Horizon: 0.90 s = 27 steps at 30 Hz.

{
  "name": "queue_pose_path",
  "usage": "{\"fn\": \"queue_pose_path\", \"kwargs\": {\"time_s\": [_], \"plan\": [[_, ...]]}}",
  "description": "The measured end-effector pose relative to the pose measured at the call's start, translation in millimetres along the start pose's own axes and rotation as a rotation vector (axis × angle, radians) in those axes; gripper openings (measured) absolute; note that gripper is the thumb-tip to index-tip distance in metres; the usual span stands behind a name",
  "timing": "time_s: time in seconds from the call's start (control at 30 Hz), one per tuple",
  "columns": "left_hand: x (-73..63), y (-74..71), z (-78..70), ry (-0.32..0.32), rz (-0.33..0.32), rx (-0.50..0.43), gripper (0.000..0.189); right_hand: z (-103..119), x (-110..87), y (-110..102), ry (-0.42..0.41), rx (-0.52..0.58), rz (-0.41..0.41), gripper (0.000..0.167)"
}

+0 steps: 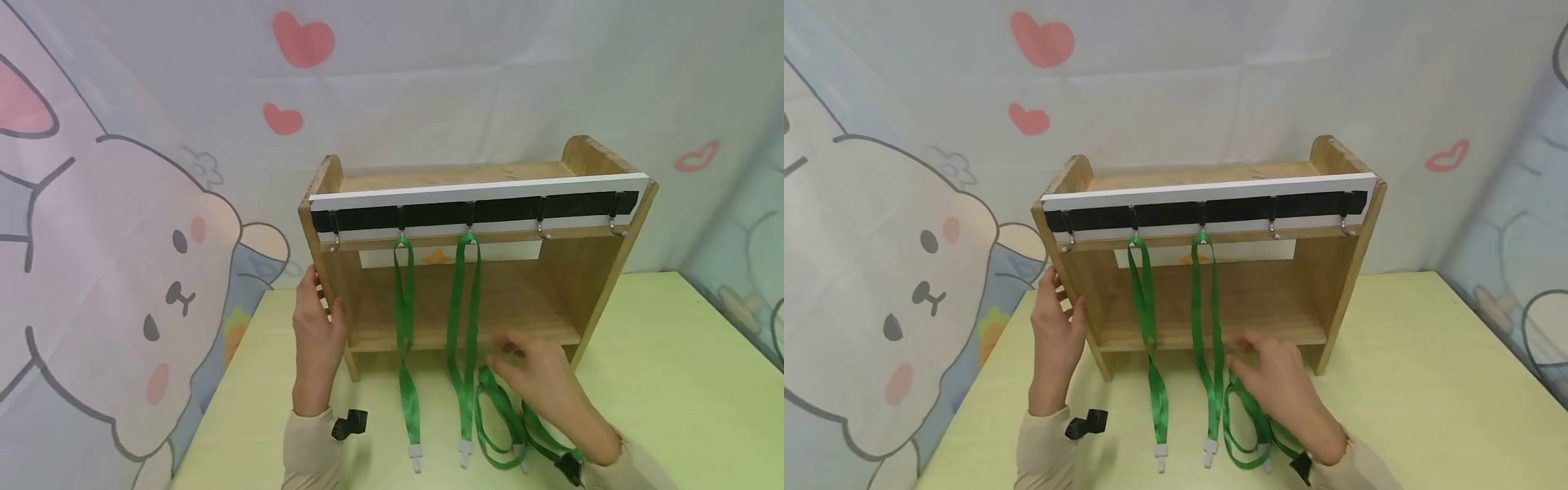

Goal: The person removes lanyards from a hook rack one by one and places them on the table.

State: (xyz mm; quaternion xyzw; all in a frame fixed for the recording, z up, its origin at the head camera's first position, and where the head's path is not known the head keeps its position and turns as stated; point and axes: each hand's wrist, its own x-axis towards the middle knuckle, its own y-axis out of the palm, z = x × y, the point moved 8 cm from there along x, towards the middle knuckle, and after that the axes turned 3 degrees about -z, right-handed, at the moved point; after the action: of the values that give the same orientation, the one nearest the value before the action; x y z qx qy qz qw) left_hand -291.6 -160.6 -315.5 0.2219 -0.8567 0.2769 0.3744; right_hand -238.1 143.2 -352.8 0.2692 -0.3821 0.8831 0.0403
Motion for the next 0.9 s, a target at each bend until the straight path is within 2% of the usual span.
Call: {"fn": "queue_pose_path", "kwargs": {"time_s": [0.27, 0.33, 0.43, 0.6, 0.9], "plan": [[-0.4, 0.4, 0.4, -0.009, 0.005, 0.012, 0.056, 25.1, 13.6, -26.9, -0.139, 0.099, -0.268, 0.027], [-0.6, 0.2, 0.4, -0.008, 0.006, 0.019, 0.056, 29.3, 17.1, -31.9, -0.16, 0.126, -0.312, 0.027], [-0.1, -0.6, 0.5, -0.007, 0.003, 0.023, 0.056, 33.1, 23.5, -36.3, -0.166, 0.156, -0.353, 0.026], [0.1, -1.6, 1.7, 0.004, -0.01, 0.013, 0.056, 36.2, 32.1, -40.5, -0.129, 0.188, -0.405, 0.027], [0.0, -0.8, 2.0, -0.001, -0.001, 0.004, 0.055, 44.1, 36.5, -41.2, -0.096, 0.294, -0.478, 0.024]]}}
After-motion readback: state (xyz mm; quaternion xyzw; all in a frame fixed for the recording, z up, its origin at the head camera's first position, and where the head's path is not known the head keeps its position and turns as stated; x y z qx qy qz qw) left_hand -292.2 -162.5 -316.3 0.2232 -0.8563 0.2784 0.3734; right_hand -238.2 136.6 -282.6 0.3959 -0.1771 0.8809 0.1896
